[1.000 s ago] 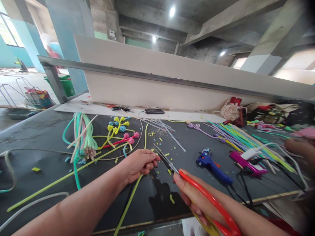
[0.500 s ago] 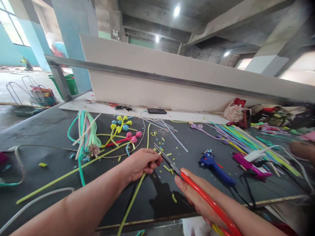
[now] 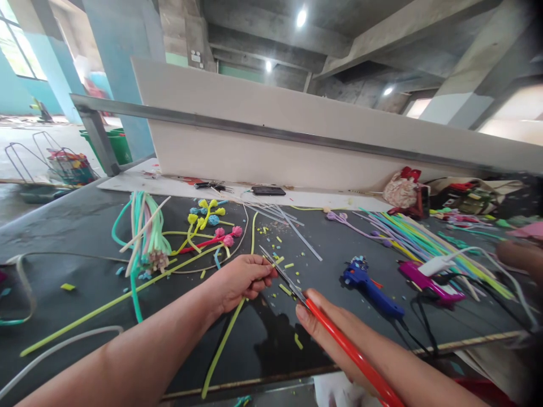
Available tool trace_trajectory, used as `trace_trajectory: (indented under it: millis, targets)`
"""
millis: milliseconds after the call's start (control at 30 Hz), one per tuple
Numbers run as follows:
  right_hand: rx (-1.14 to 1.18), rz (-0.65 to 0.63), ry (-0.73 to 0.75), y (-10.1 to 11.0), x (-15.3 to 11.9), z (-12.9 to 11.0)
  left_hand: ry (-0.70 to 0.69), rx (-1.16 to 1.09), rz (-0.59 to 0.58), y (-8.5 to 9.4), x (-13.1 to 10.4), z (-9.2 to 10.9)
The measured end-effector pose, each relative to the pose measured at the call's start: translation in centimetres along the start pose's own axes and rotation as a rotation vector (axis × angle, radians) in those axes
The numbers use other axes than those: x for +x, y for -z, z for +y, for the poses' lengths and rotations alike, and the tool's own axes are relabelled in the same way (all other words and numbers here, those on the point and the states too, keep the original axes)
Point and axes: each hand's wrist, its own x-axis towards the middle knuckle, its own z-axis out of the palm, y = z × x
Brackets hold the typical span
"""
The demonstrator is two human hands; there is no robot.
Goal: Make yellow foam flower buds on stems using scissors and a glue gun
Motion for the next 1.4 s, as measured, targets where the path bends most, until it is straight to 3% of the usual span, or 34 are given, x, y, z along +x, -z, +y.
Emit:
trace_trajectory:
  millis: [433,667,900,1200,1400]
  targets:
    - [-0.124,0.040,-0.016,-1.0,0.4,0.4,-0.001,0.020,-0.014,0.1,0.2,-0.3]
    - [-0.183,-0.053,-0.012,-0.5,0.3,0.7,-0.014,0.026,-0.029,0.2,0.2,-0.4]
    - [-0.141,0.043,0.022,-0.1,-0.5,0.4,-0.036,0.008,-0.055,0.4,0.4,-0.6]
    - [-0.343,0.081,0.053,-1.4,0.5,1.5,-0.022,0.004,-0.036,0.2,0.3,-0.6]
    - [-0.234,0.050,0.072,-0.8,0.2,1.0,-0.020,0.005,-0.053,0.3,0.4,-0.7]
